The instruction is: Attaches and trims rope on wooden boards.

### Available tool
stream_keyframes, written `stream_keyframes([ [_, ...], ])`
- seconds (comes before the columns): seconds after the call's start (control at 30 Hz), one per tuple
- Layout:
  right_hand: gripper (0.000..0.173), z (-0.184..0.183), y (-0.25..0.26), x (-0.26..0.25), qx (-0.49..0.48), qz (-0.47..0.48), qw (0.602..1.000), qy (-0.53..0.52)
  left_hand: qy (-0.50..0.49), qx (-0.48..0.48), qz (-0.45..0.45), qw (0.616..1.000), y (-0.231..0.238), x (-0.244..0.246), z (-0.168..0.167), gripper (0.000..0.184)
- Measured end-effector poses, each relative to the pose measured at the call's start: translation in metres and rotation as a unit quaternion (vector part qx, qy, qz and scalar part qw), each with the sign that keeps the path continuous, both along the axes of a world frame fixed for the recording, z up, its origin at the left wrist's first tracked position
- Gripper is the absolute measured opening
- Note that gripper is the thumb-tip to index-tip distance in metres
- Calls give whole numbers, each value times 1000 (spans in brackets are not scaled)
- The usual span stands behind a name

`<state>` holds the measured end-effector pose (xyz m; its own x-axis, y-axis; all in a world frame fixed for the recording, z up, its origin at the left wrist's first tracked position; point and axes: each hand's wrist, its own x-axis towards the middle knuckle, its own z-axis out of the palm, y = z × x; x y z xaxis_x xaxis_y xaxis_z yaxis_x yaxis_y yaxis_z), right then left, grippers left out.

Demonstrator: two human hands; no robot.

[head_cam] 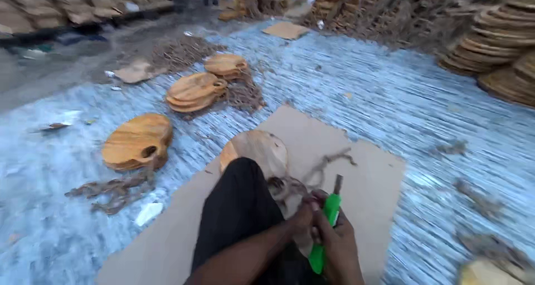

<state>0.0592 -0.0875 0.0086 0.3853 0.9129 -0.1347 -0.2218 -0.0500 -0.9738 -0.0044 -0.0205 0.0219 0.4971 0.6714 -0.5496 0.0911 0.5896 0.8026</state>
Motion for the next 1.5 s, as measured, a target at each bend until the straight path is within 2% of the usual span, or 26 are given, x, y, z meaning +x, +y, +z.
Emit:
stream_keyframes([
  [0.1,40,-50,-34,93,-104,-198,972,-79,43,143,-120,981,13,27,-28,37],
  [0.17,52,-83,-51,138,-199,-242,942,-118,41,188,-119,974,22,33,-36,37],
  [0.27,49,-126,-61,162,-283,-254,920,-99,22,252,-29,967,57,23,-38,33],
  [0.4,42,-127,-42,149,-261,-224,936,-69,-26,307,143,941,127,-14,-17,26],
  [0.47,43,-131,-39,142,-262,-191,944,-62,28,313,224,922,153,-31,0,28],
  [0.53,45,-131,-41,142,-264,-180,946,-60,141,291,241,915,170,-44,17,35],
  [0.6,44,-127,-44,144,-256,-199,945,-43,251,245,192,917,176,-54,32,47],
  [0.67,42,-123,-47,146,-246,-214,945,-23,373,220,107,895,175,-59,41,50],
  [0.77,40,-121,-47,146,-241,-225,944,-13,545,239,-22,803,173,-53,50,56],
  [0.87,39,-124,-44,150,-244,-224,943,-11,555,340,-104,752,172,-21,48,60],
  [0.97,39,-126,-39,152,-252,-212,944,-11,469,391,-229,758,163,31,33,49],
  [1.03,41,-129,-38,152,-260,-202,944,-9,423,368,-282,778,149,73,22,47],
  [1.1,43,-133,-40,151,-268,-189,945,-5,422,332,-324,779,140,109,5,49],
  [1.13,43,-133,-42,151,-270,-180,946,1,430,330,-335,771,141,124,-16,52],
  [1.17,42,-133,-43,151,-273,-173,946,9,428,366,-308,767,147,133,-54,54],
  [1.2,40,-134,-43,151,-277,-168,946,20,391,477,-201,761,157,141,-117,53],
  [1.23,38,-135,-43,151,-280,-161,946,32,386,474,-191,768,172,152,-146,60],
  [1.3,36,-133,-42,152,-285,-148,946,52,416,392,-237,786,185,168,-151,69],
  [1.33,36,-133,-40,152,-288,-139,946,62,432,370,-258,781,187,172,-149,65],
  [1.4,35,-135,-36,153,-293,-125,945,75,452,365,-290,760,188,173,-150,42],
  [1.43,34,-136,-35,153,-294,-120,945,81,448,364,-304,758,187,171,-153,36],
  [1.5,33,-136,-35,151,-295,-117,944,92,398,351,-301,792,184,166,-163,36],
])
